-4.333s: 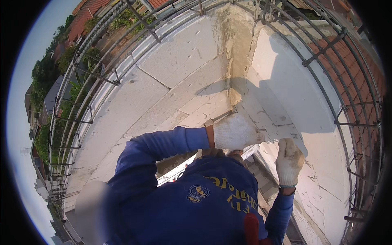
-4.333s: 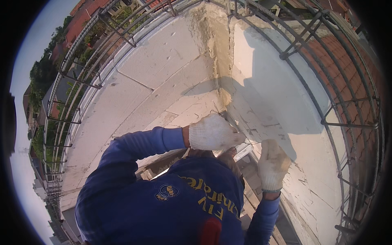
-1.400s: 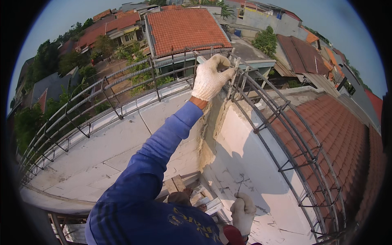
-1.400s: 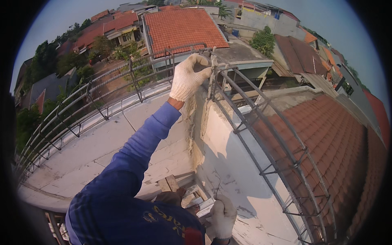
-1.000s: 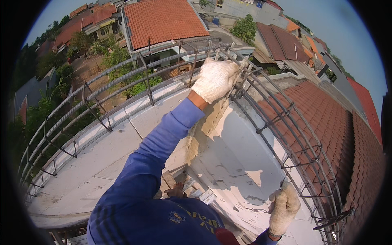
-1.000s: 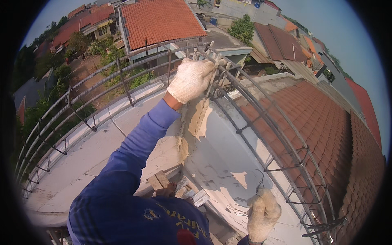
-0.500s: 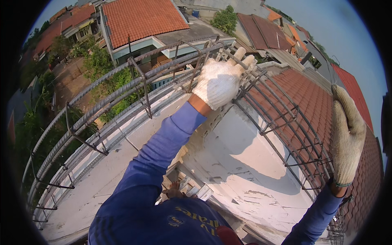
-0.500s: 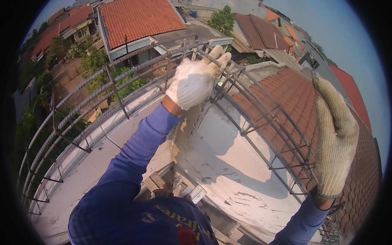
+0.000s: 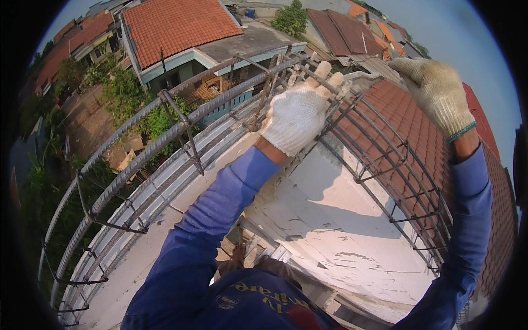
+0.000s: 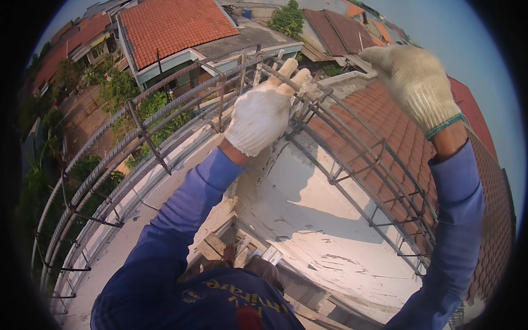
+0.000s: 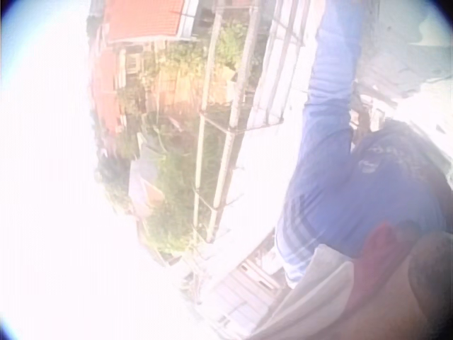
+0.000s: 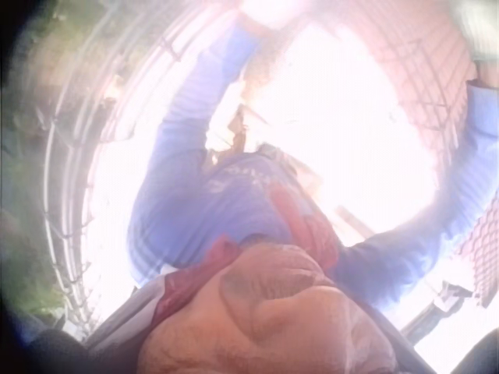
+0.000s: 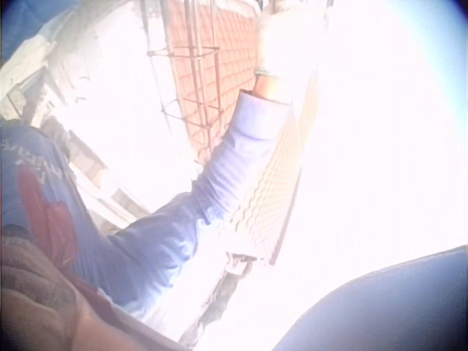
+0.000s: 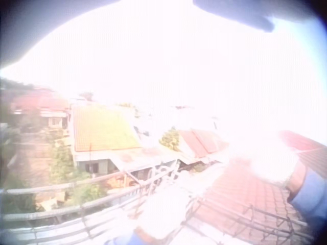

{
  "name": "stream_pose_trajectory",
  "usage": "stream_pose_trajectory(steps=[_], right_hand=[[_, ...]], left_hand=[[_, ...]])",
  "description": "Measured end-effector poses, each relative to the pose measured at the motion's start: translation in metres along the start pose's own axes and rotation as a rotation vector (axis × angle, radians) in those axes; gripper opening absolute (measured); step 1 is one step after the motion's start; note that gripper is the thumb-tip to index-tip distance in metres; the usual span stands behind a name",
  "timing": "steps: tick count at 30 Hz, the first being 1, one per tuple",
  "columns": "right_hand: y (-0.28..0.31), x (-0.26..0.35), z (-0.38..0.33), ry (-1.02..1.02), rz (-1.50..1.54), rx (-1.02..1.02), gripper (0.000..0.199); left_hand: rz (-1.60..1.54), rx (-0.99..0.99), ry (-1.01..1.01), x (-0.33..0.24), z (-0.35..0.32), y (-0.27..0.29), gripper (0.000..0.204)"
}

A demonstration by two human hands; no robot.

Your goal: The person uses a hammer to break and remove concrete from a roof structure. They repeatedly strike the concrete edge and pull away broken pieces by hand, working along a metal rebar framework.

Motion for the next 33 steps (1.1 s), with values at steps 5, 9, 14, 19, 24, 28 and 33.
stream_pose_trajectory(steps=[5,9,14,19,24,28,33], right_hand=[[-0.028,-0.007,0.0,0.139,0.043,0.002,0.03],[-0.061,-0.026,0.001,0.262,0.063,-0.031,0.03],[-0.101,-0.033,0.007,0.308,0.187,0.146,0.028],[-0.181,-0.04,0.024,0.243,0.518,0.503,0.03],[-0.202,-0.002,0.037,0.443,0.835,0.503,0.03],[-0.194,0.031,0.049,0.537,0.879,0.58,0.032],[-0.213,0.037,0.056,0.498,0.937,0.572,0.032]], left_hand=[[-0.015,0.137,0.044,0.008,-0.002,-0.014,0.053],[-0.154,-0.006,-0.05,0.006,-0.001,-0.006,0.047],[-0.217,0.007,-0.034,0.021,-0.029,-0.017,0.04],[-0.135,-0.036,0.109,0.011,-0.068,-0.013,0.039],[-0.227,0.007,0.325,0.02,-0.07,-0.019,0.025],[-0.195,0.182,0.336,0.021,-0.051,-0.024,0.021],[-0.11,0.215,0.326,0.02,-0.05,-0.035,0.018]])
Point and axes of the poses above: each hand's wrist, its own z-axis towards the middle knuckle, its own y-axis out of the back of the hand, x = y × z, the point moved 9 cm from there along z, towards the middle knuckle, and after that the axes turned 10 degrees about x, right-handed, at the moved point
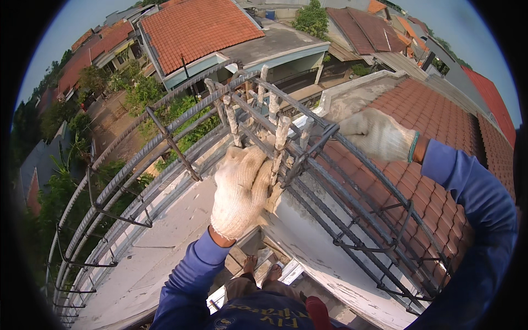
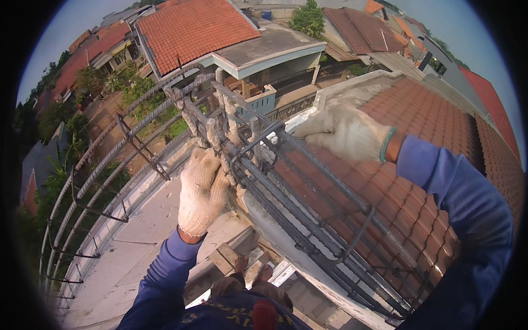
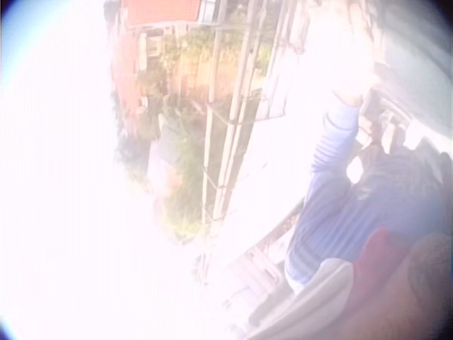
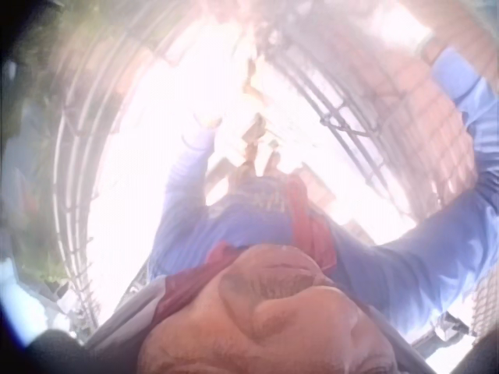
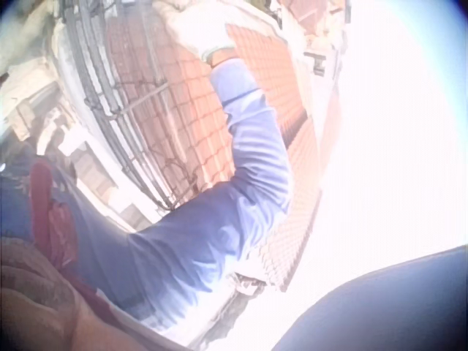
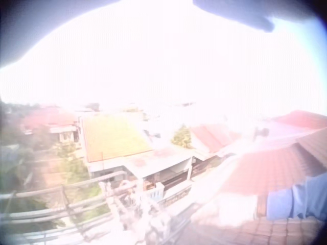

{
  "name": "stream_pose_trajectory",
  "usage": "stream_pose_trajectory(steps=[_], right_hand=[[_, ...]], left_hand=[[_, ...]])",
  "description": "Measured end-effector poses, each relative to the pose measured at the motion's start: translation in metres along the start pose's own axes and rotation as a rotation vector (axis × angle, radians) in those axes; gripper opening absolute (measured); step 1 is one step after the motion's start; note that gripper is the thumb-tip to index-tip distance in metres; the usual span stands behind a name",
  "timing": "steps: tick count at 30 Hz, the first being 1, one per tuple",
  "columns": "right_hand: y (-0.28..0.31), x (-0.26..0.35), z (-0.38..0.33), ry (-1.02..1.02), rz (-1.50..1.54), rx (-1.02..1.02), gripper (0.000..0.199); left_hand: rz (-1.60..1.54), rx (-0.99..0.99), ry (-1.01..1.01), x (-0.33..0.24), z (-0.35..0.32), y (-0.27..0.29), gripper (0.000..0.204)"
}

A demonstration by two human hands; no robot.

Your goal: The person uses a hammer to break and remove concrete from a roof structure. They repeatedly strike the concrete edge and pull away broken pieces by hand, working along a metal rebar framework.

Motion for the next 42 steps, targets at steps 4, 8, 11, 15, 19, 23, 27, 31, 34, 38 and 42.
stream_pose_trajectory(steps=[4,8,11,15,19,23,27,31,34,38,42], right_hand=[[-0.01,-0.013,0.006,-0.039,0.14,0.005,0.033],[-0.028,-0.009,0.021,0.103,0.103,0.095,0.035],[-0.032,-0.005,0.024,0.378,0.053,-0.093,0.028],[-0.028,0.004,0.035,0.287,-0.085,-0.098,0.023],[-0.017,0.011,0.043,0.359,-0.108,-0.172,0.019],[-0.008,0.022,0.041,0.441,-0.198,-0.267,0.017],[-0.003,0.034,0.037,0.534,-0.384,-0.388,0.016],[-0.006,0.051,0.029,0.543,-0.389,-0.4,0.017],[-0.001,0.066,0.025,0.413,-0.391,-0.221,0.019],[-0.014,0.045,0.037,0.663,-0.438,-0.341,0.02],[-0.033,0.001,0.071,0.452,-0.102,-0.236,0.014]], left_hand=[[0.003,0.04,0.027,0.004,0.001,-0.004,0.019],[0.008,0.001,0.069,0.003,-0.001,-0.005,0.018],[0.02,0.006,0.004,0.0,0.0,-0.007,0.017],[0.009,0.067,-0.02,0.008,-0.001,-0.009,0.016],[0.038,0.135,0.003,0.006,-0.001,-0.007,0.016],[-0.008,0.238,0.026,0.001,0.006,-0.005,0.014],[-0.04,0.203,0.041,-0.004,0.011,-0.002,0.009],[-0.089,0.252,0.062,0.018,0.015,-0.006,0.009],[-0.065,0.277,0.072,0.025,0.017,-0.009,0.011],[-0.099,0.292,0.075,0.014,0.026,-0.006,0.013],[-0.088,0.376,0.117,0.013,0.029,-0.004,0.014]])
Point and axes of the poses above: each hand's wrist, its own z-axis towards the middle knuckle, its own y-axis out of the back of the hand, x = y × z, the point moved 9 cm from there along z, towards the middle knuckle, and after that the axes turned 10 degrees about x, right-handed, at the moved point
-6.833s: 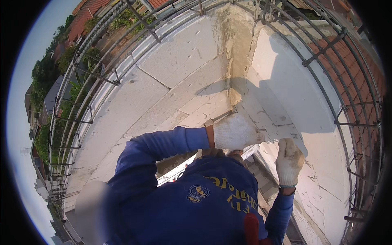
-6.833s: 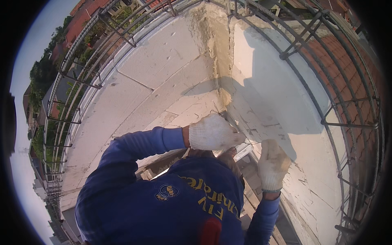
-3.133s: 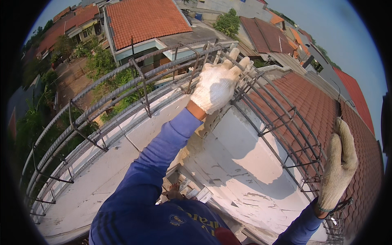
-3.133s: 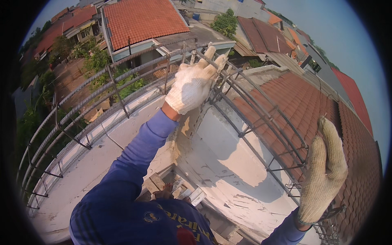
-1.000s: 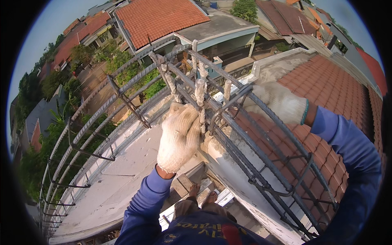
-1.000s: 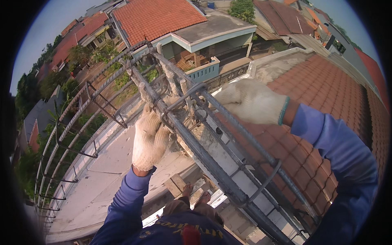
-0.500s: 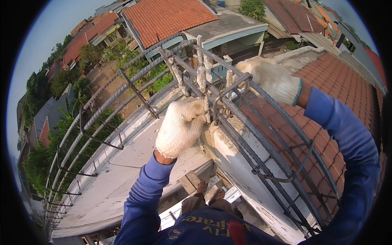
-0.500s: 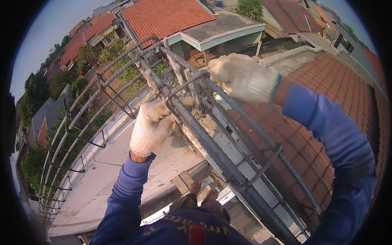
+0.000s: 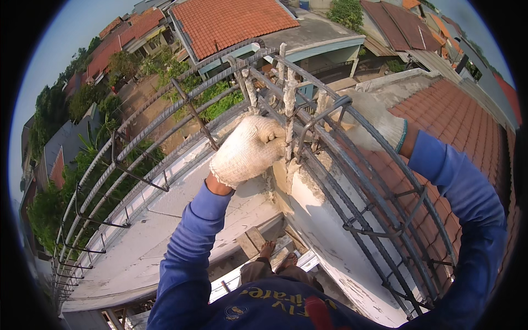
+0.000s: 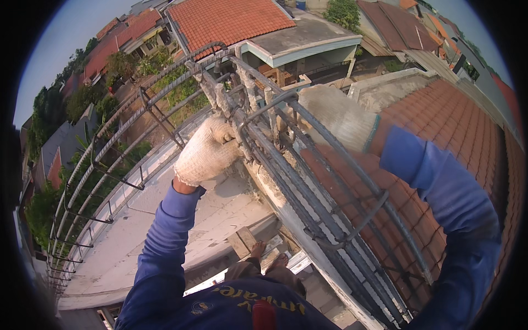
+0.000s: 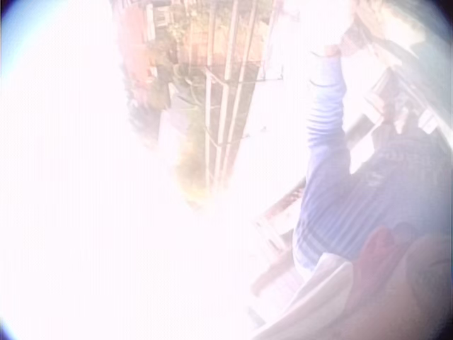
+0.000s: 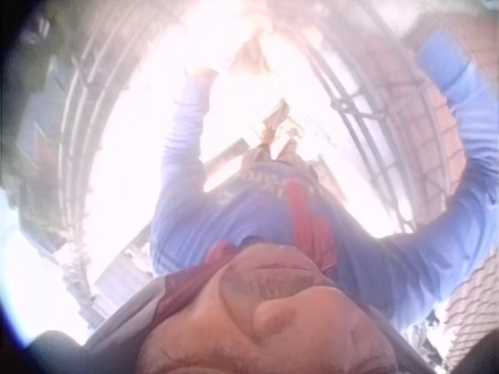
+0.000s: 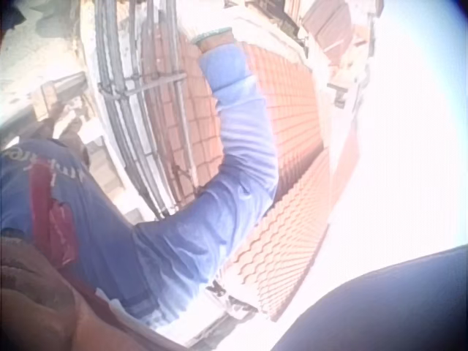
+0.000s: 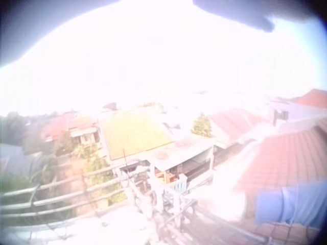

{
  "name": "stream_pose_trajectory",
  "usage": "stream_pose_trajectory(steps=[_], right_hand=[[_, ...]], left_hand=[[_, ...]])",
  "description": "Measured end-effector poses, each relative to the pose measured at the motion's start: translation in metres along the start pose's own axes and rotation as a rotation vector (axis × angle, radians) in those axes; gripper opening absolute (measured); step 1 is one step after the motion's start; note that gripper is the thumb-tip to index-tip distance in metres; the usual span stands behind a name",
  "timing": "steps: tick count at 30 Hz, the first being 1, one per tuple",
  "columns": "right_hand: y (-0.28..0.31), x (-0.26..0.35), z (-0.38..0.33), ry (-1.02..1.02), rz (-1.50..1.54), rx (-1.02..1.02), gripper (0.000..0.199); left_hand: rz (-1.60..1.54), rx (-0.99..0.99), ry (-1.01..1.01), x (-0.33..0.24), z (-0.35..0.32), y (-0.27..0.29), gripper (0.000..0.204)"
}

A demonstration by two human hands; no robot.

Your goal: The person uses a hammer to break and remove concrete from a roof structure. They repeatedly strike the concrete edge and pull away broken pieces by hand, working along a metal rebar framework.

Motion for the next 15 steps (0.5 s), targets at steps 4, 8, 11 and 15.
stream_pose_trajectory(steps=[4,8,11,15], right_hand=[[0.011,0.038,-0.009,0.125,-0.072,-0.088,0.013],[0.011,0.025,-0.012,0.145,0.013,-0.101,0.017],[0.01,0.024,-0.011,0.158,0.039,-0.094,0.019],[0.009,0.035,-0.007,0.094,0.006,-0.038,0.021]], left_hand=[[0.045,-0.047,0.004,0.002,-0.004,0.007,0.016],[-0.066,-0.16,-0.089,-0.007,-0.005,0.011,0.015],[-0.047,0.014,0.027,0.007,0.004,0.0,0.015],[-0.015,-0.135,-0.079,-0.002,-0.006,0.007,0.016]])
Point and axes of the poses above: each hand's wrist, its own z-axis towards the middle knuckle, its own y-axis out of the back of the hand, x = y × z, the point moved 9 cm from there along z, towards the middle knuckle, and after that the axes turned 10 degrees about x, right-handed, at the moved point
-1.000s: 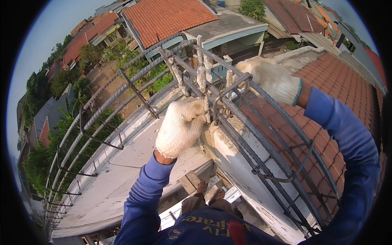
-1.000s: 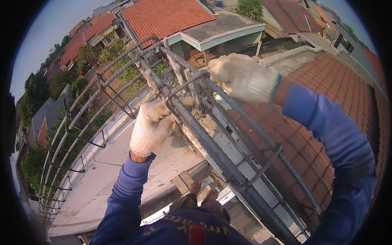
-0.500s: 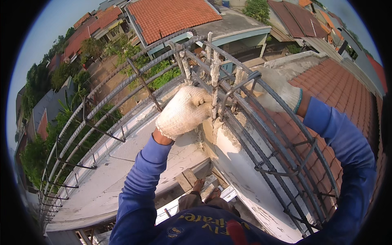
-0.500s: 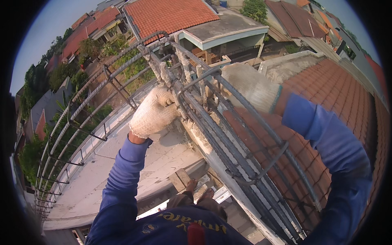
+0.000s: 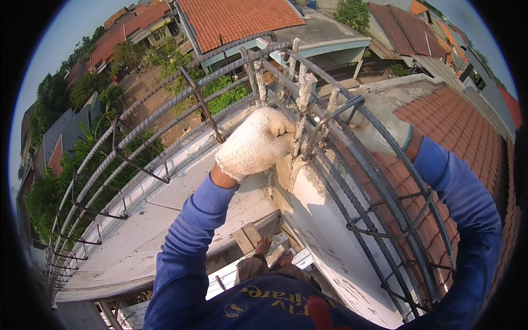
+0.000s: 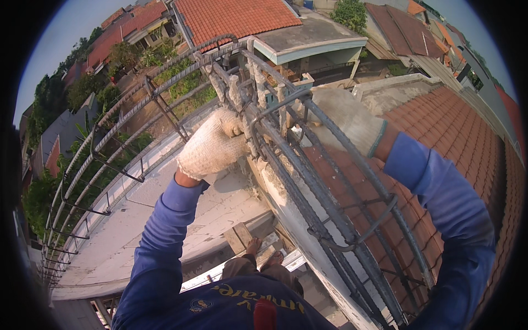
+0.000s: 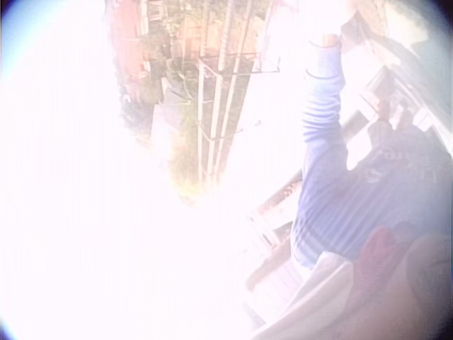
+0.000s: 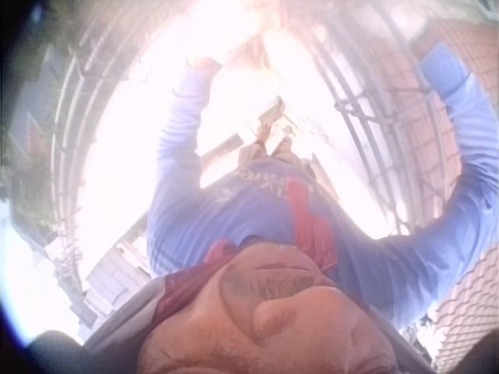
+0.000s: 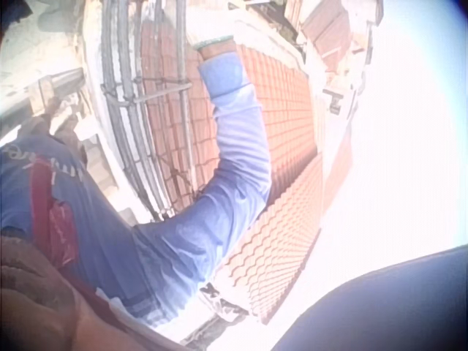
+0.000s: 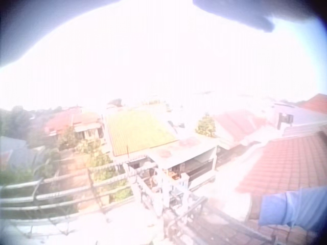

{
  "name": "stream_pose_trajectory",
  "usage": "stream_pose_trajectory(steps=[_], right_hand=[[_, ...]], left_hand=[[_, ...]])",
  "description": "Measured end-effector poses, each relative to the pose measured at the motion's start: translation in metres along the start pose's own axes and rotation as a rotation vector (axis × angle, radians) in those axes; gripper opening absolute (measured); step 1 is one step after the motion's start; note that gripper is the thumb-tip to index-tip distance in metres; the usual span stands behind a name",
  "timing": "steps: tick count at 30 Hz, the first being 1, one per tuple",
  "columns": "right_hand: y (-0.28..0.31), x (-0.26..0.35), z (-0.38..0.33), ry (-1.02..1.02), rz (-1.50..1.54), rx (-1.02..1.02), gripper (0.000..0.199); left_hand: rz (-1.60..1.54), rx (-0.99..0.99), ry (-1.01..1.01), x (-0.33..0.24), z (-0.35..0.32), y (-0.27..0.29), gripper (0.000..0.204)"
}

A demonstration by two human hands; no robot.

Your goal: The person uses a hammer to break and remove concrete from a roof structure. They repeatedly strike the concrete edge and pull away broken pieces by hand, working along a metal rebar framework.

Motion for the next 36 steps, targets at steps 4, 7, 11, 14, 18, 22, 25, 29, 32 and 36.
stream_pose_trajectory(steps=[4,7,11,14,18,22,25,29,32,36], right_hand=[[-0.001,0.008,0.001,-0.118,-0.048,0.09,0.023],[0.0,0.001,-0.003,-0.149,0.042,0.107,0.024],[-0.006,-0.009,-0.012,-0.105,0.107,0.053,0.027],[0.001,0.012,-0.005,-0.135,-0.212,0.133,0.03],[0.0,-0.002,0.0,-0.129,-0.152,0.093,0.022],[-0.015,-0.083,-0.01,-0.277,0.864,-0.032,0.019],[-0.013,-0.08,-0.005,-0.28,0.914,0.051,0.015],[0.035,0.004,0.018,-0.207,0.301,0.218,0.013],[0.029,-0.006,0.014,-0.492,0.425,0.234,0.015],[0.031,0.003,0.01,-0.59,0.369,0.278,0.015]], left_hand=[[0.034,0.024,0.008,-0.003,0.001,0.002,0.017],[0.015,0.021,-0.016,-0.005,0.002,0.001,0.018],[-0.085,0.077,0.021,0.008,0.006,-0.008,0.018],[-0.066,0.074,0.011,0.007,0.004,-0.004,0.018],[-0.031,0.042,0.023,0.005,0.0,-0.001,0.017],[-0.007,0.009,-0.027,-0.006,0.004,-0.002,0.015],[-0.073,0.022,0.012,0.005,0.003,-0.005,0.012],[-0.137,-0.026,0.056,0.014,-0.001,-0.009,0.011],[-0.09,-0.019,0.027,0.009,0.001,-0.012,0.011],[-0.173,0.029,0.035,0.011,0.003,-0.014,0.011]])
Point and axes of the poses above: each hand's wrist, its own z-axis towards the middle knuckle, its own y-axis out of the back of the hand, x = y × z, the point moved 9 cm from there along z, towards the middle knuckle, and after that the axes turned 10 degrees about x, right-handed, at the moved point
